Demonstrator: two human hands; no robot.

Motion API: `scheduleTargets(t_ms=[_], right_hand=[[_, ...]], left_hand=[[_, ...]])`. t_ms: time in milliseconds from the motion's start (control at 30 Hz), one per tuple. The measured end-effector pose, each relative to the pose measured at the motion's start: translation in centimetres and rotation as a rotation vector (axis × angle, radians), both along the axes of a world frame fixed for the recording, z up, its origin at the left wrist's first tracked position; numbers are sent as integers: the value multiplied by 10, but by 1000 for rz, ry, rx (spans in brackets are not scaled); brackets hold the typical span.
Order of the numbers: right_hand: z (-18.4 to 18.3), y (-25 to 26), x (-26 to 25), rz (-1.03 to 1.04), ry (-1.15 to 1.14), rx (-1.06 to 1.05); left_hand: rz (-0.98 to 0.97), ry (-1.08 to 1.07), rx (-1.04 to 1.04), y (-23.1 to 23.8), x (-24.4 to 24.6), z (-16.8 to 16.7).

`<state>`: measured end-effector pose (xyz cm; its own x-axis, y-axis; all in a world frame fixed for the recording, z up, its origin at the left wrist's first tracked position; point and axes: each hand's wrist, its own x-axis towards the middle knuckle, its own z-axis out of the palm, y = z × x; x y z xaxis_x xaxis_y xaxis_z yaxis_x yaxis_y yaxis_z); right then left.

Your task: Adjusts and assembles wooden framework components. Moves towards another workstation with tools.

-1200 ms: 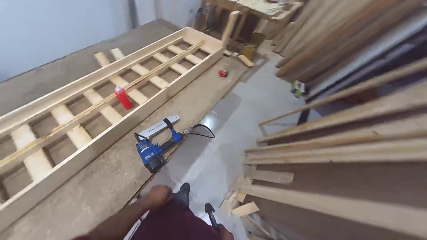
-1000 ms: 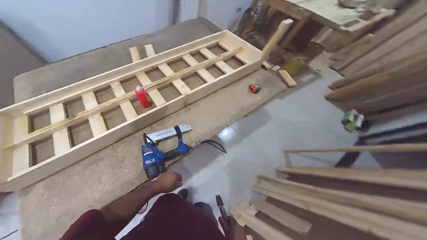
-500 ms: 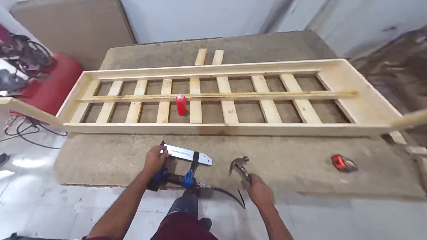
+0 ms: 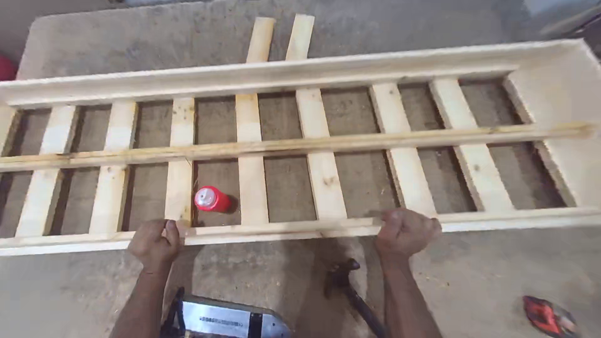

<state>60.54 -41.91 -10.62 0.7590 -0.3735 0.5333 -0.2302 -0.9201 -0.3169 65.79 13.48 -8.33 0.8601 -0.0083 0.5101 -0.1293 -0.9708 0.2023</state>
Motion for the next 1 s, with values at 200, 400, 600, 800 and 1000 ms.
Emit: scheduleTargets(t_ms=[200, 400, 600, 800, 1000], right_hand=[[10, -24, 118, -26, 144, -42], [25, -20, 174, -71, 293, 11], [56, -24, 165, 116, 585, 99], [68, 43, -51, 317, 803, 253], [-9, 50, -267, 144, 888, 278]], left_hand=[[66, -36, 70, -24, 101, -3], [139, 289, 60, -38, 155, 23], [124, 522, -96, -44, 152, 46], [-236, 878, -242, -77, -103, 78], [-8, 892, -544, -109, -408, 64]])
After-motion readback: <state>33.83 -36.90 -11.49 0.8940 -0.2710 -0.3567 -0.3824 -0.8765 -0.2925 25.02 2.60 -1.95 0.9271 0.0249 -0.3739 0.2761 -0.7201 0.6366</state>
